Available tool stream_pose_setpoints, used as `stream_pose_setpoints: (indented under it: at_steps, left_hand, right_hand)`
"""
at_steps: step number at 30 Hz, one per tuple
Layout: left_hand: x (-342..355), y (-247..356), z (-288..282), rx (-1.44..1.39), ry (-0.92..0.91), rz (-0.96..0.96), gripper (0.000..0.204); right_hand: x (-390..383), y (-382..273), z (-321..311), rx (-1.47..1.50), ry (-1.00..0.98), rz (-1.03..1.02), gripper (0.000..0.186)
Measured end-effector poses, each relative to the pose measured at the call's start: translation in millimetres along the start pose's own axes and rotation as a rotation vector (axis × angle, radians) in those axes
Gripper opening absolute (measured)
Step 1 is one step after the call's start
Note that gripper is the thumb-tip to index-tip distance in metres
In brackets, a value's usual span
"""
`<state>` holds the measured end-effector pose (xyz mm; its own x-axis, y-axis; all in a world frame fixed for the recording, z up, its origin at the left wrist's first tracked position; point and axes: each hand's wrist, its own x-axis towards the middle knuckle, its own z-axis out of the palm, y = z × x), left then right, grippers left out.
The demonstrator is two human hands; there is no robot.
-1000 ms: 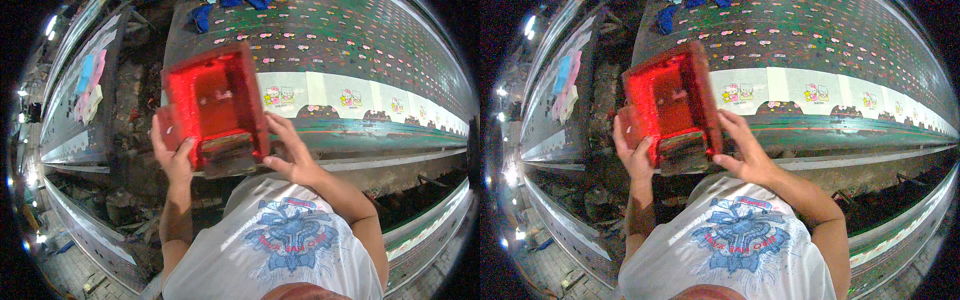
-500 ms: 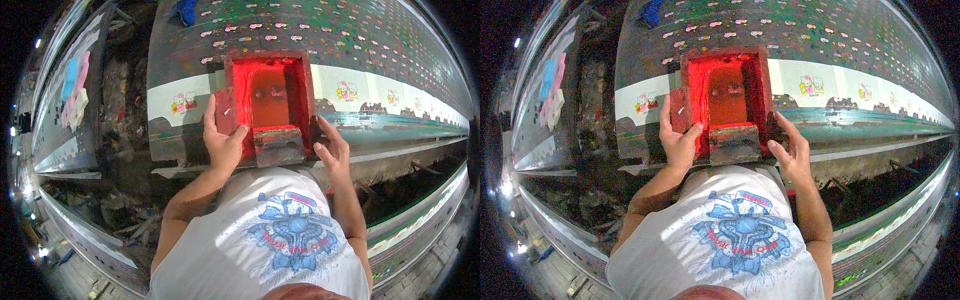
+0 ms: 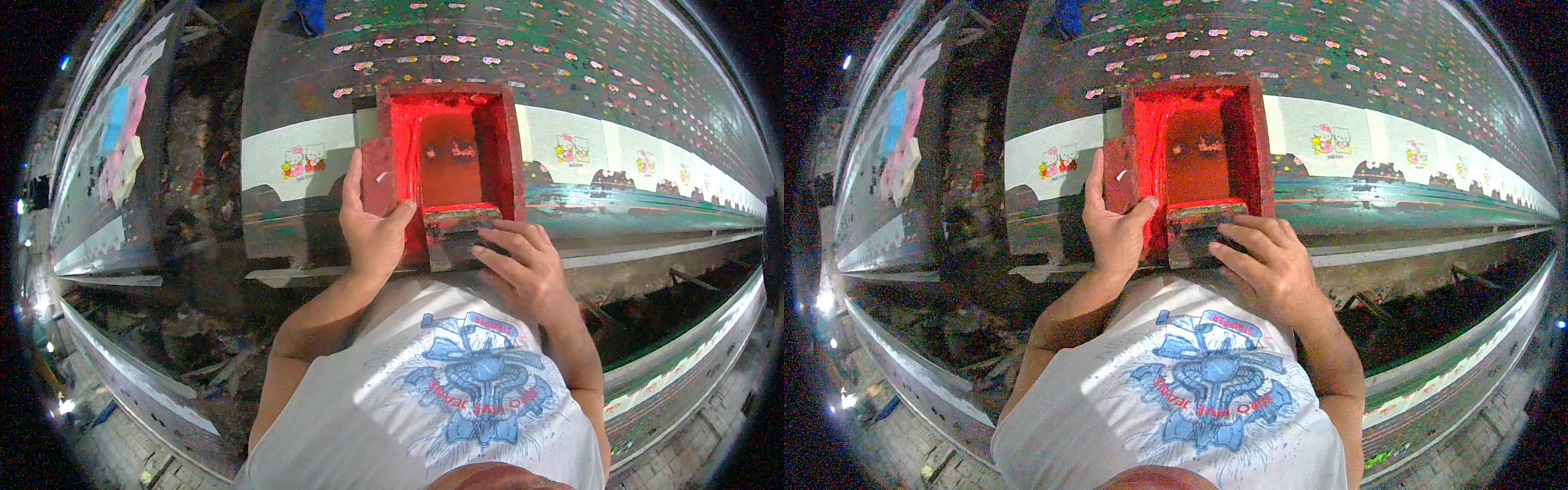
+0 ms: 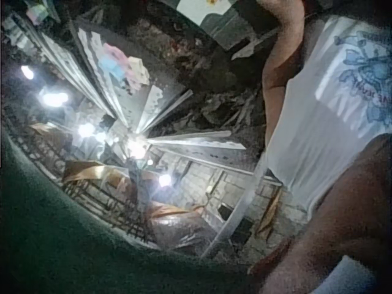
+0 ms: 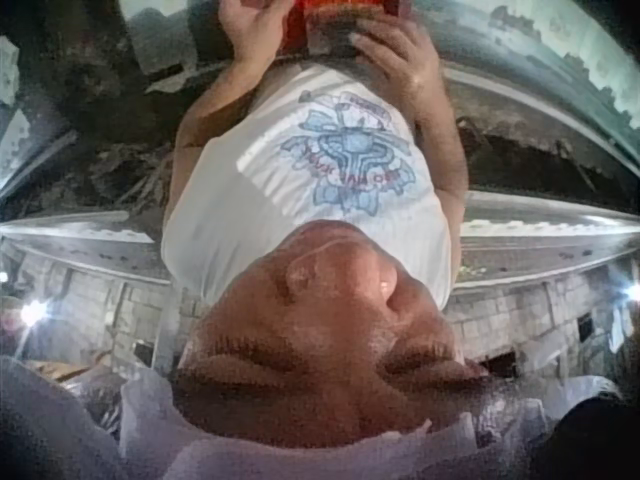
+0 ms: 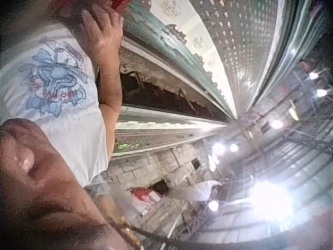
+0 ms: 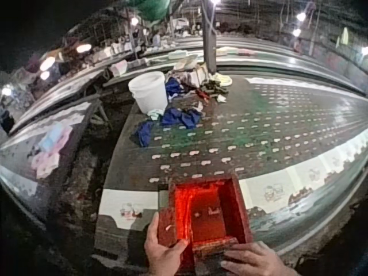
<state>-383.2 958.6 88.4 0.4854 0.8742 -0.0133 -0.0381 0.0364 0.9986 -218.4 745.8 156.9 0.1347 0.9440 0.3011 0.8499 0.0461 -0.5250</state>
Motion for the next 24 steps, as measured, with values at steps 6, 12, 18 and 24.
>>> stream_pose_setpoints:
  at_steps: [6,12,18,24]
  left_hand:
    - [0,-3,2,-0.017,0.010,0.010,0.103]
    - [1,-4,2,-0.006,0.008,-0.011,0.102]
    - [1,-3,3,0.027,0.011,0.007,0.103]
    - [-1,-1,-2,0.110,-0.010,0.030,0.094]
  right_hand:
    - [12,2,3,-0.106,-0.054,-0.016,0.057]
    - [40,0,0,-0.215,-0.112,-0.010,0.050]
    - [48,-1,-9,-0.222,-0.232,0.005,0.040]
    - [89,20,-31,-0.149,-0.414,0.079,0.040]
